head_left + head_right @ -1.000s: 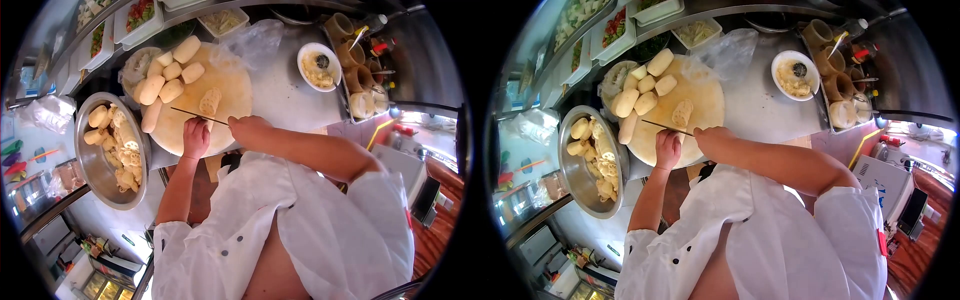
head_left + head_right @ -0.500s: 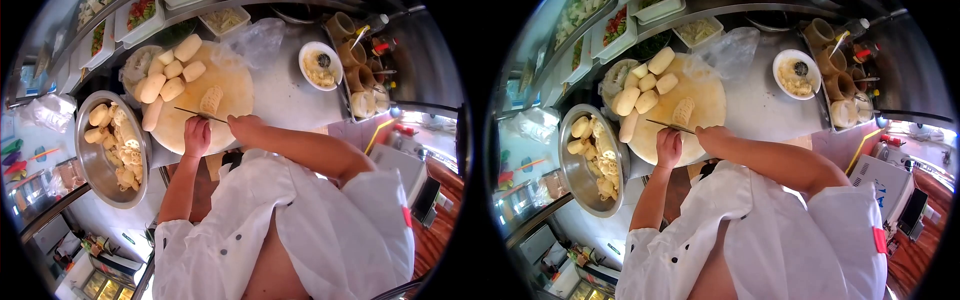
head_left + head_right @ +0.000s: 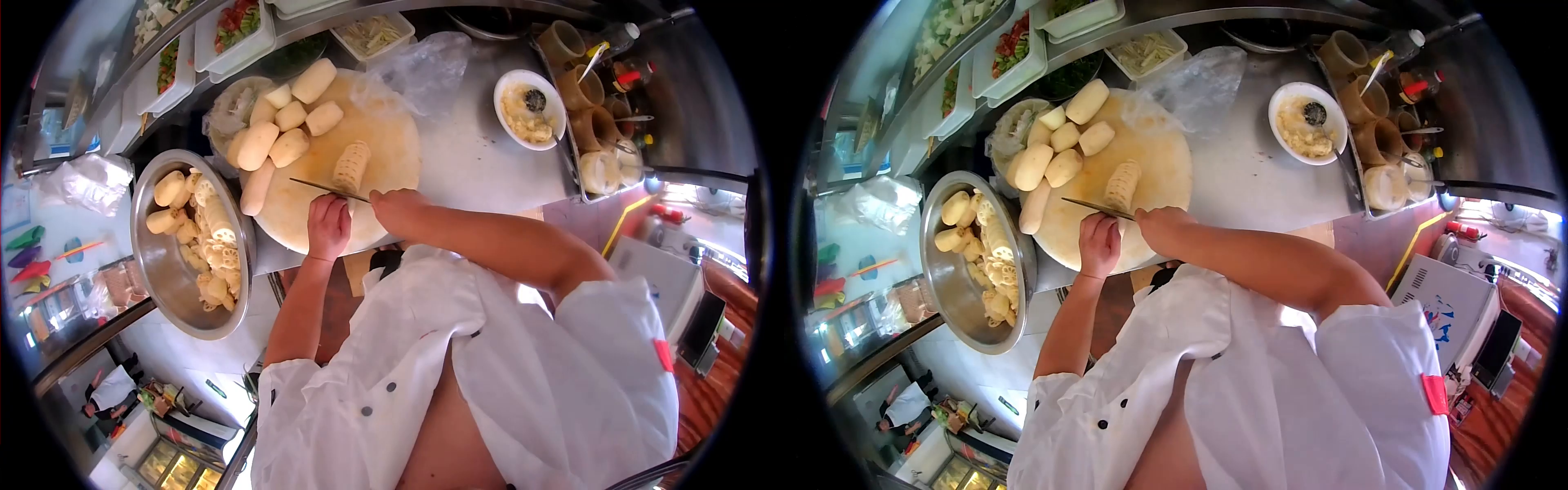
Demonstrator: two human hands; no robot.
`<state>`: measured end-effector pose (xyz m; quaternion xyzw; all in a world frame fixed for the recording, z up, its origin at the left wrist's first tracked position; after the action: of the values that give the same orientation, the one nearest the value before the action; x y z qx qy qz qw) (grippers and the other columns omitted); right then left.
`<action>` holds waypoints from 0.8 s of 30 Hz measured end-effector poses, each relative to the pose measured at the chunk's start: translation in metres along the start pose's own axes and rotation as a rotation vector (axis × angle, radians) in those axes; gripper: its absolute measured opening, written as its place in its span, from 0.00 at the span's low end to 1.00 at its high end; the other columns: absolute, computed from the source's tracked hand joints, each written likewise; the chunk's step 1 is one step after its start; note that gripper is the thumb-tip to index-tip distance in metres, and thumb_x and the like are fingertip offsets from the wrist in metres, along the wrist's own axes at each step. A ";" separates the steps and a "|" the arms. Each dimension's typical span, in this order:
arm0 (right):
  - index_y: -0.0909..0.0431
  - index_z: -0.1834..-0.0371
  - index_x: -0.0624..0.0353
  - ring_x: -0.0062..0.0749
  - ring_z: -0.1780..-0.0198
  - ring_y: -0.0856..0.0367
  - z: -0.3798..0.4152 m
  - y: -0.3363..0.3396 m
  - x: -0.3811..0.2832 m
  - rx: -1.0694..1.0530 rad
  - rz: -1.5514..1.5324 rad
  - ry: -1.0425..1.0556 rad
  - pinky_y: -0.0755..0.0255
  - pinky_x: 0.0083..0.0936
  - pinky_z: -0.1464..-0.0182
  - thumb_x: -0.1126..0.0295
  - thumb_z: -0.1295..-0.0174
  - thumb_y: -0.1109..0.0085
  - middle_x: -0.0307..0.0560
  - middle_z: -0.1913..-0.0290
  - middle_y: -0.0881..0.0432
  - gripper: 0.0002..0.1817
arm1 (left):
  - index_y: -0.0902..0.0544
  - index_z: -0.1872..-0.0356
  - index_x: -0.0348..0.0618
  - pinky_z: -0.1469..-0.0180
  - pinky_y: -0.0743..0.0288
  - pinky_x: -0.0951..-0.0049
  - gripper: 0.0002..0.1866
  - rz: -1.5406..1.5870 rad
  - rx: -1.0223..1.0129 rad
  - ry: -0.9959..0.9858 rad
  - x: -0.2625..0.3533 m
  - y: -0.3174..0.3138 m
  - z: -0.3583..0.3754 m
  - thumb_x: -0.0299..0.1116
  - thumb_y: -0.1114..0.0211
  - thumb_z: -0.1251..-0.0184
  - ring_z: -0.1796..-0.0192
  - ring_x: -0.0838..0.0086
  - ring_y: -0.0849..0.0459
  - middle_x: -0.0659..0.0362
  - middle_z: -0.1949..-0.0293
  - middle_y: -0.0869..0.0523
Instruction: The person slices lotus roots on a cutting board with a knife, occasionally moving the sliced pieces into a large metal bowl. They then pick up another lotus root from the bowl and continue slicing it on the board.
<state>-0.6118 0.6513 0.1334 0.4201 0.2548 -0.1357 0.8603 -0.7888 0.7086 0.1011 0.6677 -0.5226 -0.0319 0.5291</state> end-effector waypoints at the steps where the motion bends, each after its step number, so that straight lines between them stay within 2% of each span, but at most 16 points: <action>1: 0.28 0.43 0.68 0.57 0.53 0.06 0.004 0.006 -0.003 -0.024 0.014 0.000 0.12 0.47 0.52 0.77 0.47 0.23 0.61 0.58 0.08 0.29 | 0.12 0.52 0.40 0.42 0.19 0.54 0.10 -0.013 -0.011 -0.006 -0.001 0.001 0.001 0.23 0.28 0.34 0.46 0.50 0.17 0.51 0.49 0.14; 4: 0.28 0.42 0.68 0.56 0.52 0.06 0.027 0.028 -0.014 -0.028 -0.020 -0.061 0.12 0.46 0.51 0.76 0.48 0.22 0.60 0.56 0.07 0.31 | 0.12 0.52 0.39 0.42 0.19 0.53 0.11 -0.029 -0.021 -0.009 -0.004 -0.002 0.006 0.22 0.29 0.35 0.46 0.50 0.17 0.50 0.49 0.14; 11: 0.28 0.41 0.68 0.55 0.51 0.07 0.002 0.003 0.001 -0.048 0.017 -0.006 0.13 0.48 0.51 0.79 0.45 0.24 0.60 0.57 0.08 0.29 | 0.12 0.52 0.39 0.42 0.19 0.53 0.12 -0.002 -0.006 -0.006 -0.001 -0.001 0.004 0.21 0.29 0.36 0.46 0.50 0.17 0.50 0.50 0.14; 16: 0.28 0.39 0.67 0.53 0.51 0.07 0.026 0.023 -0.015 -0.038 -0.028 -0.081 0.13 0.46 0.50 0.79 0.44 0.25 0.60 0.55 0.08 0.30 | 0.12 0.52 0.40 0.43 0.18 0.54 0.11 -0.018 0.004 0.002 -0.002 -0.001 0.011 0.21 0.29 0.36 0.47 0.50 0.16 0.51 0.50 0.14; 20: 0.28 0.38 0.67 0.53 0.51 0.06 -0.001 0.000 -0.003 -0.060 0.051 -0.011 0.13 0.47 0.51 0.77 0.41 0.28 0.60 0.55 0.08 0.28 | 0.13 0.51 0.40 0.43 0.18 0.54 0.12 -0.012 0.014 0.019 -0.001 -0.002 0.013 0.21 0.29 0.35 0.47 0.50 0.16 0.51 0.50 0.14; 24: 0.28 0.39 0.67 0.53 0.51 0.06 0.001 0.010 -0.011 -0.083 0.039 -0.035 0.12 0.46 0.53 0.77 0.39 0.30 0.59 0.57 0.08 0.26 | 0.13 0.52 0.41 0.44 0.18 0.54 0.12 -0.041 0.004 -0.004 0.001 0.003 0.009 0.20 0.28 0.35 0.48 0.51 0.16 0.51 0.50 0.14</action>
<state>-0.6163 0.6566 0.1470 0.3867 0.2369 -0.1156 0.8837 -0.7957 0.7018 0.0998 0.6792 -0.5100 -0.0429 0.5260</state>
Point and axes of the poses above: each hand's wrist, its own z-axis away from the middle knuckle, its own y-axis out of the back of the hand, x = y × z, the point moved 6 cm from there along -z, towards the middle knuckle
